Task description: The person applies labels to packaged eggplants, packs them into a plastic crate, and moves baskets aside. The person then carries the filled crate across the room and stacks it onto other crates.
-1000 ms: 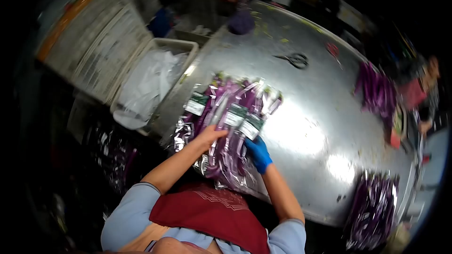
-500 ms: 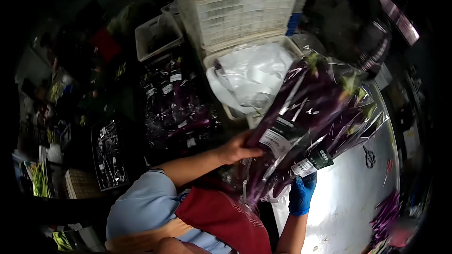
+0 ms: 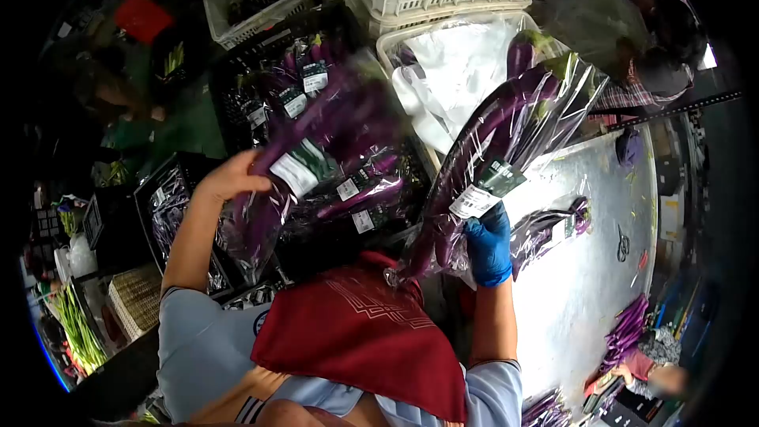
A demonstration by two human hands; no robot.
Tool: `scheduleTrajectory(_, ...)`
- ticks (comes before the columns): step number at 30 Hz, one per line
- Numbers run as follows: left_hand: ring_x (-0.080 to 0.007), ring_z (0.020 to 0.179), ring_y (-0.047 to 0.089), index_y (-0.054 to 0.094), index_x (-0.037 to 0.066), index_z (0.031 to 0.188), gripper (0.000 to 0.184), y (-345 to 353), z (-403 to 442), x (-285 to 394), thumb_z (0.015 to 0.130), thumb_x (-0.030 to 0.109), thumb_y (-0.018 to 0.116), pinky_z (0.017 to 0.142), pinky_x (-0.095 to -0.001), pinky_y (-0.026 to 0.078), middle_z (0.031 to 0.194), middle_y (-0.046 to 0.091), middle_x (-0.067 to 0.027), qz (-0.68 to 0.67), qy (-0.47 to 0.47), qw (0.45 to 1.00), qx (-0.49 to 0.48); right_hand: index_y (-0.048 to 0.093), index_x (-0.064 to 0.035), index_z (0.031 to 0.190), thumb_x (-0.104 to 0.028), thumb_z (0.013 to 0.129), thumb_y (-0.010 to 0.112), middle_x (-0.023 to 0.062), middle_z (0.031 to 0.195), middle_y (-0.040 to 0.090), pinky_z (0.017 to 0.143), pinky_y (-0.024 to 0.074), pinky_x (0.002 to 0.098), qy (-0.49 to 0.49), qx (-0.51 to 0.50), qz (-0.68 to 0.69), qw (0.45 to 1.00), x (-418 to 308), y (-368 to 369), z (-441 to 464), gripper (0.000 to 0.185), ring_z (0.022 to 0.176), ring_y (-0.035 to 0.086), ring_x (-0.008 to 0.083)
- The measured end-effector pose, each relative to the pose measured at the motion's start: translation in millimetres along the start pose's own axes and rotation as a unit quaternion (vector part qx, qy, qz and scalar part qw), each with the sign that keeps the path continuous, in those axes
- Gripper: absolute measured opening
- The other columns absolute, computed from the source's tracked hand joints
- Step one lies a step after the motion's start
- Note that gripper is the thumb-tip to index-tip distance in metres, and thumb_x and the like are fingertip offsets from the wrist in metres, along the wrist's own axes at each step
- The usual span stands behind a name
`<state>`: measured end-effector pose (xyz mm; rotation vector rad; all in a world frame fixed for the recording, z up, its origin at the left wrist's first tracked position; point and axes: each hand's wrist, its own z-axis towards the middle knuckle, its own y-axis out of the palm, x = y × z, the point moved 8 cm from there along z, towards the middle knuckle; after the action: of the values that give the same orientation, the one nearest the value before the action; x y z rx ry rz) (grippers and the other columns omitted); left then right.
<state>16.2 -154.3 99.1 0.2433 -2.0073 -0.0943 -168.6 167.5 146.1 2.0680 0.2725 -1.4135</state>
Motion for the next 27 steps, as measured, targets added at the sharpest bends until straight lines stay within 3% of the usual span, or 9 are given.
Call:
scheduleTrajectory(1, -0.0131, 0.092, 0.05, 0.041, -0.002, 0.117, 0.054, 9.1, 7.0, -15.1, 0.069, 0.008, 0.063, 0.083, -0.0265, 0.041, 0.103, 0.053, -0.0062, 0.055, -0.067, 0.995, -0.04, 0.043, -0.0022, 0.115, -0.008, 0.073, 0.062, 0.0055, 0.106, 0.053, 0.085, 0.04, 0.0294, 0.006, 0.006, -0.001, 1.0, 0.8, 1.0, 2.9, 0.047, 0.097, 0.051, 0.0167)
scheduleTrajectory(4, -0.0196, 0.096, 0.048, 0.041, -0.005, 0.116, 0.056, 63.0, 42.8, -72.4, 0.07, 0.017, 0.063, 0.084, -0.0288, 0.039, 0.11, 0.05, -0.0129, 0.214, -0.083, 0.953, -0.198, 0.04, -0.0021, 0.118, -0.007, 0.075, 0.058, 0.0089, 0.108, 0.052, 0.083, 0.0433, 0.0324, -0.019, 0.03, -0.018, 0.999, -4.3, 4.7, 10.5, 0.046, 0.095, 0.053, 0.0201)
scheduleTrajectory(6, -0.0199, 0.095, 0.049, 0.042, -0.003, 0.116, 0.058, 81.1, 71.5, -196.9, 0.069, 0.024, 0.064, 0.082, -0.0298, 0.039, 0.107, 0.052, -0.0141, 0.119, -0.106, 0.964, -0.211, 0.042, -0.0023, 0.117, -0.007, 0.075, 0.059, 0.0063, 0.11, 0.052, 0.086, 0.0399, 0.03, -0.003, 0.032, -0.001, 0.999, -2.6, -0.2, 12.5, 0.045, 0.098, 0.051, 0.017)
scheduleTrajectory(7, -0.0186, 0.092, 0.05, 0.046, -0.002, 0.113, 0.053, 90.1, 69.0, -171.4, 0.069, 0.021, 0.065, 0.079, -0.028, 0.04, 0.103, 0.055, -0.0114, 0.225, -0.135, 0.946, -0.192, 0.042, -0.0023, 0.117, -0.006, 0.075, 0.059, 0.0063, 0.11, 0.052, 0.086, 0.0399, 0.0301, -0.001, 0.037, 0.0, 0.999, -2.5, -1.3, 12.7, 0.045, 0.098, 0.051, 0.0171)
scheduleTrajectory(12, -0.0234, 0.083, 0.054, 0.051, -0.001, 0.102, 0.045, 88.4, 77.6, -156.7, 0.067, 0.023, 0.065, 0.072, -0.0322, 0.041, 0.089, 0.057, -0.0133, 0.242, -0.063, 0.96, -0.123, 0.039, -0.0021, 0.12, -0.004, 0.076, 0.056, 0.0078, 0.112, 0.051, 0.089, 0.0376, 0.0305, 0.018, 0.042, 0.023, 0.999, 6.2, -10.2, 17.9, 0.048, 0.102, 0.049, 0.0188)
scheduleTrajectory(16, -0.0303, 0.09, 0.054, 0.05, 0.003, 0.105, 0.044, 94.3, 76.1, -158.2, 0.069, 0.024, 0.063, 0.075, -0.0348, 0.042, 0.094, 0.056, -0.0179, 0.306, -0.04, 0.95, -0.039, 0.036, -0.0013, 0.122, -0.008, 0.073, 0.06, 0.0084, 0.115, 0.048, 0.091, 0.0341, 0.0302, 0.028, 0.016, 0.03, 0.999, 21.0, 2.6, 32.8, 0.055, 0.106, 0.046, 0.0191)
scheduleTrajectory(19, -0.0313, 0.087, 0.055, 0.049, 0.002, 0.104, 0.041, 98.0, 68.5, -145.6, 0.071, 0.021, 0.063, 0.075, -0.0352, 0.042, 0.094, 0.057, -0.0182, 0.347, -0.059, 0.935, -0.047, 0.035, -0.0007, 0.123, -0.013, 0.072, 0.063, 0.0078, 0.115, 0.048, 0.091, 0.034, 0.0294, 0.038, -0.014, 0.025, 0.999, 27.7, 15.3, 44.8, 0.059, 0.106, 0.046, 0.0186)
scheduleTrajectory(23, -0.0311, 0.083, 0.055, 0.048, 0.003, 0.105, 0.042, 96.2, 57.8, -102.4, 0.071, 0.022, 0.062, 0.069, -0.0363, 0.042, 0.088, 0.057, -0.0172, 0.377, 0.027, 0.921, -0.096, 0.035, -0.0012, 0.122, -0.015, 0.073, 0.064, 0.0076, 0.114, 0.049, 0.09, 0.0352, 0.0298, 0.032, -0.044, 0.003, 0.999, 31.9, 18.6, 45.2, 0.059, 0.104, 0.047, 0.0182)
scheduleTrajectory(27, -0.0305, 0.079, 0.055, 0.049, 0.003, 0.105, 0.041, 100.4, 61.8, -137.3, 0.071, 0.023, 0.061, 0.069, -0.0361, 0.042, 0.088, 0.057, -0.0164, 0.377, 0.015, 0.922, -0.088, 0.038, -0.0013, 0.12, -0.014, 0.073, 0.063, 0.0076, 0.112, 0.051, 0.089, 0.0366, 0.0301, 0.021, -0.05, -0.006, 0.999, 26.9, 8.2, 44.9, 0.055, 0.102, 0.049, 0.0182)
